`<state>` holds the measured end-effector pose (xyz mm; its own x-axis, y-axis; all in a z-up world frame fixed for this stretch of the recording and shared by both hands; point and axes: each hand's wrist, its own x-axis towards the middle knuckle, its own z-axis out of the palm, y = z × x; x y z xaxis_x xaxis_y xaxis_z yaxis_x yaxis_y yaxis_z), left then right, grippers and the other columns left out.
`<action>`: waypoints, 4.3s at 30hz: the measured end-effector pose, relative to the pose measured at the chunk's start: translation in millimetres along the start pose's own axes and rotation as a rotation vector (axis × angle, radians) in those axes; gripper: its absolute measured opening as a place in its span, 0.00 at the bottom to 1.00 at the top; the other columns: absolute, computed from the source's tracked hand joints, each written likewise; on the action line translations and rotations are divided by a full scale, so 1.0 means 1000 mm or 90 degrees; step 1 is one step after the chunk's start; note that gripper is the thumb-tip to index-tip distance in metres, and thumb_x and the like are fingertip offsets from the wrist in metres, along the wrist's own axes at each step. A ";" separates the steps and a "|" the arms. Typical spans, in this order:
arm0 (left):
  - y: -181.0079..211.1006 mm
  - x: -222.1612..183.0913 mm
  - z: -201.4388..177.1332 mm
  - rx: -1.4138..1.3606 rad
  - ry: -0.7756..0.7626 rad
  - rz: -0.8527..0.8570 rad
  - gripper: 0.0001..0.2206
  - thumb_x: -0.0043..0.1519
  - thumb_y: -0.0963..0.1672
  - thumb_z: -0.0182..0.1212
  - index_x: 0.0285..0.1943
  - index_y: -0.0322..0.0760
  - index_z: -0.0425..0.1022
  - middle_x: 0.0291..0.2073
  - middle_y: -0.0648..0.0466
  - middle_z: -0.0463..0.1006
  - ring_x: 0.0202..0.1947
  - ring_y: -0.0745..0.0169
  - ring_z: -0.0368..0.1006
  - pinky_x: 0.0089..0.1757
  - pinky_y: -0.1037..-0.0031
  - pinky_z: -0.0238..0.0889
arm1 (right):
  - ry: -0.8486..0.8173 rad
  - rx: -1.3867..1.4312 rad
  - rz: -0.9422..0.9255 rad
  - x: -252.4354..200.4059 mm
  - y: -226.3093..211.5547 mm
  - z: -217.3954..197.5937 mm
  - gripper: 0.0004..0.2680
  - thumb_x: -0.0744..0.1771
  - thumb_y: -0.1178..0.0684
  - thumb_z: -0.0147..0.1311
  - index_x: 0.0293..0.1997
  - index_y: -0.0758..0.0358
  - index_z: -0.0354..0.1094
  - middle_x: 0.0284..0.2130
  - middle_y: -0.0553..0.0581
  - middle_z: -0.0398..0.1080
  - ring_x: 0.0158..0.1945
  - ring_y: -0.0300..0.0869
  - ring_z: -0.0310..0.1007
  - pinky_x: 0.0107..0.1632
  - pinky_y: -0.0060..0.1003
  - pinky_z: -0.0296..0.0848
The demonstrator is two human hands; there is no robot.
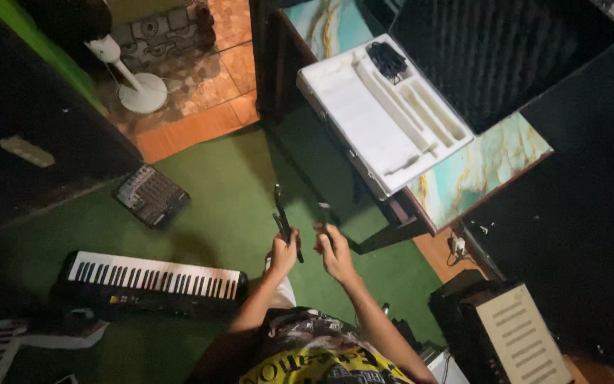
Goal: The person picks up a coiled black cable from the floor and places it into an open equipment case on a bench. They then pick up two microphones, one at a time, from the floor and place them into the designated foam slots inside the case. Finally, they pick up two microphones together and place one into the case.
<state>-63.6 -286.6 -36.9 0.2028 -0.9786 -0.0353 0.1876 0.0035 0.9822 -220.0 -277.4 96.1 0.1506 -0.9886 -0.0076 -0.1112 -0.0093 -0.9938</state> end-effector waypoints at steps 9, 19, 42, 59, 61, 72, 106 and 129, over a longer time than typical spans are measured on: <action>0.039 0.131 -0.006 0.053 -0.046 -0.006 0.17 0.71 0.50 0.54 0.33 0.37 0.72 0.21 0.63 0.69 0.21 0.77 0.63 0.24 0.76 0.56 | -0.004 -0.202 -0.135 0.140 -0.033 0.020 0.09 0.71 0.54 0.48 0.51 0.69 0.71 0.38 0.63 0.77 0.42 0.46 0.78 0.49 0.37 0.73; 0.060 0.249 0.004 -0.209 -0.171 -0.104 0.11 0.71 0.50 0.50 0.45 0.40 0.67 0.20 0.64 0.61 0.18 0.78 0.55 0.22 0.82 0.48 | 0.085 -0.159 -0.092 0.245 -0.027 0.022 0.11 0.70 0.53 0.47 0.56 0.67 0.70 0.42 0.61 0.77 0.43 0.43 0.76 0.49 0.36 0.72; 0.035 0.445 0.178 -0.220 -0.325 -0.191 0.18 0.70 0.52 0.52 0.31 0.39 0.63 0.16 0.61 0.58 0.12 0.71 0.56 0.17 0.75 0.52 | 0.188 -0.103 0.048 0.408 0.008 -0.140 0.10 0.64 0.62 0.43 0.46 0.68 0.70 0.31 0.56 0.75 0.32 0.39 0.73 0.38 0.35 0.74; 0.015 0.555 0.252 -0.037 -0.518 -0.323 0.16 0.72 0.51 0.52 0.40 0.35 0.67 0.17 0.63 0.60 0.13 0.75 0.54 0.17 0.78 0.46 | 0.540 -0.329 0.168 0.421 0.007 -0.208 0.07 0.68 0.53 0.55 0.46 0.61 0.75 0.33 0.59 0.73 0.32 0.46 0.74 0.38 0.41 0.74; 0.008 0.565 0.248 0.008 -0.546 -0.288 0.15 0.72 0.50 0.53 0.40 0.35 0.69 0.17 0.64 0.61 0.14 0.78 0.54 0.18 0.80 0.45 | 0.533 -0.358 0.196 0.428 0.003 -0.207 0.06 0.67 0.55 0.56 0.45 0.61 0.75 0.34 0.60 0.72 0.33 0.49 0.75 0.38 0.43 0.74; 0.059 0.610 0.285 0.175 -0.597 -0.116 0.11 0.69 0.47 0.57 0.40 0.34 0.74 0.18 0.61 0.67 0.19 0.74 0.61 0.23 0.75 0.54 | 0.474 -0.567 0.120 0.492 0.006 -0.219 0.04 0.65 0.58 0.59 0.42 0.60 0.76 0.36 0.59 0.73 0.40 0.57 0.73 0.43 0.51 0.71; 0.066 0.585 0.307 0.295 -0.710 0.067 0.13 0.67 0.49 0.57 0.44 0.34 0.75 0.25 0.42 0.78 0.28 0.45 0.78 0.30 0.61 0.66 | 0.453 -0.656 0.104 0.478 0.043 -0.196 0.11 0.63 0.61 0.53 0.51 0.66 0.68 0.46 0.63 0.67 0.51 0.58 0.66 0.52 0.52 0.65; 0.070 0.587 0.310 0.287 -0.743 0.100 0.10 0.65 0.47 0.60 0.43 0.36 0.75 0.27 0.46 0.79 0.28 0.50 0.79 0.33 0.64 0.68 | 0.410 -0.606 0.212 0.497 0.045 -0.225 0.11 0.63 0.61 0.52 0.47 0.59 0.76 0.38 0.63 0.75 0.42 0.59 0.74 0.45 0.51 0.73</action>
<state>-229.3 -924.7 67.8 -0.8180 -0.5735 0.0442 -0.1524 0.2902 0.9448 -370.9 -803.5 73.1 -0.5131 -0.8547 0.0788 -0.7751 0.4220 -0.4702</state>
